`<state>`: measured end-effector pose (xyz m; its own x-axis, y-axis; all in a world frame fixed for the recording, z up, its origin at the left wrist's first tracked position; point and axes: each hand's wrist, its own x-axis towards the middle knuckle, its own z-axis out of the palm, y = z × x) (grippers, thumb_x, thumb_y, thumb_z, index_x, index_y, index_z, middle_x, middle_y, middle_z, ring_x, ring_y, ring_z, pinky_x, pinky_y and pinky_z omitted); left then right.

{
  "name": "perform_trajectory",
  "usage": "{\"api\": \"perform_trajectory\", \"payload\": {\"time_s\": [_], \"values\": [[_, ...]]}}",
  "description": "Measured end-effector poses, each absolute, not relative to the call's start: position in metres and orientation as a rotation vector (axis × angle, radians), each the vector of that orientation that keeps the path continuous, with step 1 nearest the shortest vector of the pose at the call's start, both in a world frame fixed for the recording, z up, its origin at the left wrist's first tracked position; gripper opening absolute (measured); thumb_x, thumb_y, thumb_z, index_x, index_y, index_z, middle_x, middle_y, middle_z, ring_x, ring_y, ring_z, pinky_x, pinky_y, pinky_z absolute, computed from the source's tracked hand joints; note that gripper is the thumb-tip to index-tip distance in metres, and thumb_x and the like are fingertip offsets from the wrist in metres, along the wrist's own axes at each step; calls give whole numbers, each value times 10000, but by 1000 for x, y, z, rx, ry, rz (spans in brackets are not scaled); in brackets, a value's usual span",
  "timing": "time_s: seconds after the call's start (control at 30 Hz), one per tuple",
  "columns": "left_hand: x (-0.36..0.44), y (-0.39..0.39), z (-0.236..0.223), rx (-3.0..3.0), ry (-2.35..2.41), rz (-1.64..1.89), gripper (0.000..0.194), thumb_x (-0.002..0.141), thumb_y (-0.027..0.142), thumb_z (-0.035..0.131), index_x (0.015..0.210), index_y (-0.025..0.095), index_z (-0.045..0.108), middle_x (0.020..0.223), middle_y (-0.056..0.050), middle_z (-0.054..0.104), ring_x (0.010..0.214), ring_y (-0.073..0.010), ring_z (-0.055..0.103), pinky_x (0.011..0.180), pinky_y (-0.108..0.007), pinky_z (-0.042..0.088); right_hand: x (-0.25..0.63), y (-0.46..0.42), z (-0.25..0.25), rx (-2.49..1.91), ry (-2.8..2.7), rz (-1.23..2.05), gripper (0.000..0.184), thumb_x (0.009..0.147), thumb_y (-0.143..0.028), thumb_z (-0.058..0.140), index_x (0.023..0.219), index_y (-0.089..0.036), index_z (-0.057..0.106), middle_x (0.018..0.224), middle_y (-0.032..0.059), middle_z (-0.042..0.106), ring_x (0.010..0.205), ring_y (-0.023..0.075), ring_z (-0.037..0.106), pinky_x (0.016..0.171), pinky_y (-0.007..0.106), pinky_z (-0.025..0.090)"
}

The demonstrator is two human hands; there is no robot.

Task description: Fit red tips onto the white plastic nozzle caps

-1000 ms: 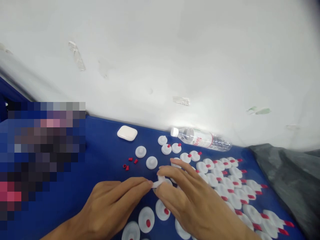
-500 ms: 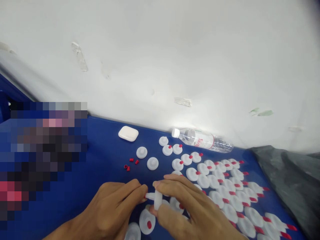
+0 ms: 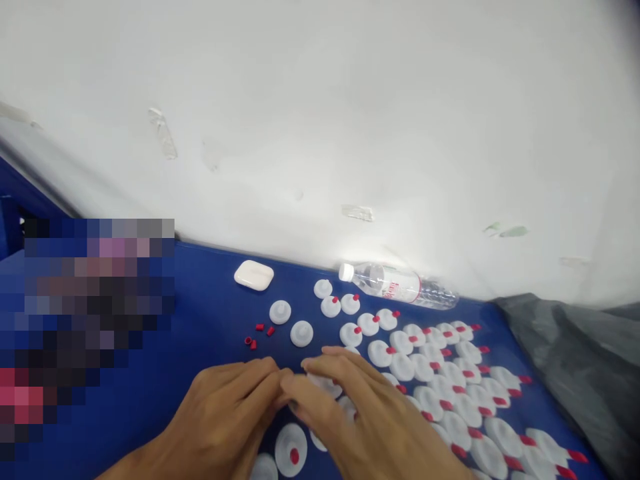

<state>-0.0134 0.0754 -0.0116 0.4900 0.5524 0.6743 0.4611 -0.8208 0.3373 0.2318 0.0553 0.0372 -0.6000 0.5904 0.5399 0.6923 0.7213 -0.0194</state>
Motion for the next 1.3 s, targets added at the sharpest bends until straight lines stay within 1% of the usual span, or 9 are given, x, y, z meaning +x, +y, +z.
{"api": "perform_trajectory", "payload": {"time_s": [0.17, 0.33, 0.47, 0.6, 0.77, 0.87, 1.0, 1.13, 1.3], "values": [[-10, 80, -7, 2640, 1334, 1274, 219, 1210, 270, 569, 1250, 257, 784, 1131, -71, 826, 1005, -282, 779, 831, -416, 697, 232, 69, 49, -995, -2412, -240, 348, 1093, -58, 604, 1306, -204, 836, 1179, 60, 906, 1076, 227, 870, 1377, 386, 542], [-12, 87, -14, 2759, 1577, 1204, 307, 1187, 214, 516, 1228, 216, 820, 1149, -122, 757, 1029, -340, 713, 874, -490, 646, 247, 80, 50, -1124, -2341, -262, 226, 1155, -93, 615, 1214, -227, 787, 1216, 27, 903, 1187, 235, 845, 1441, 479, 424], [-12, 89, -17, 2805, 1653, 1118, 318, 1191, 233, 503, 1236, 167, 811, 1160, -158, 724, 1053, -383, 693, 868, -531, 615, 253, 88, 46, -1148, -2329, -278, 186, 1238, -214, 587, 1193, -218, 767, 1283, 80, 882, 1238, 294, 819, 1263, 550, 554], [-12, 89, -19, 2833, 1662, 1086, 329, 1211, 250, 476, 1245, 154, 789, 1195, -168, 714, 1122, -396, 690, 906, -550, 626, 254, 92, 40, -1197, -2312, -268, 223, 1241, -204, 554, 1195, -228, 770, 1138, 86, 828, 975, 280, 772, 912, 494, 642], [-12, 88, -20, 2849, 1636, 1093, 319, 1217, 222, 478, 1165, 184, 790, 1184, -149, 745, 1147, -388, 707, 901, -543, 610, 256, 94, 38, -1245, -2393, -295, 237, 1204, -166, 577, 1181, -240, 801, 1052, 71, 823, 918, 278, 749, 888, 497, 646], [-11, 88, -19, 2847, 1613, 1116, 319, 1219, 205, 483, 1115, 193, 783, 1158, -141, 747, 1113, -377, 704, 885, -535, 605, 255, 92, 43, -1247, -2399, -283, 273, 1235, -236, 552, 1267, -235, 824, 1136, 94, 858, 1000, 296, 788, 956, 531, 678], [-10, 88, -15, 2833, 1559, 1153, 298, 1221, 201, 484, 1116, 202, 763, 1142, -125, 762, 1099, -358, 723, 882, -525, 625, 248, 85, 50, -1156, -2512, -206, 310, 1256, -396, 574, 1378, -285, 836, 1444, 106, 867, 1317, 345, 814, 1236, 619, 647], [-8, 86, -11, 2751, 1416, 1277, 222, 1204, 219, 542, 1138, 231, 754, 1090, -81, 823, 1108, -332, 776, 907, -500, 666, 242, 79, 47, -1145, -2660, -103, 486, 1232, -557, 624, 1625, -296, 738, 1706, 117, 730, 1637, 411, 648, 1400, 701, 511], [-8, 77, -16, 2662, 1072, 1338, 286, 1085, 95, 589, 1194, 265, 791, 1019, -27, 902, 1025, -288, 871, 932, -463, 746, 241, 79, 40, -1157, -2699, 35, 500, 1244, -459, 618, 1703, -269, 672, 1771, 122, 668, 1726, 451, 531, 1439, 799, 385]]}}
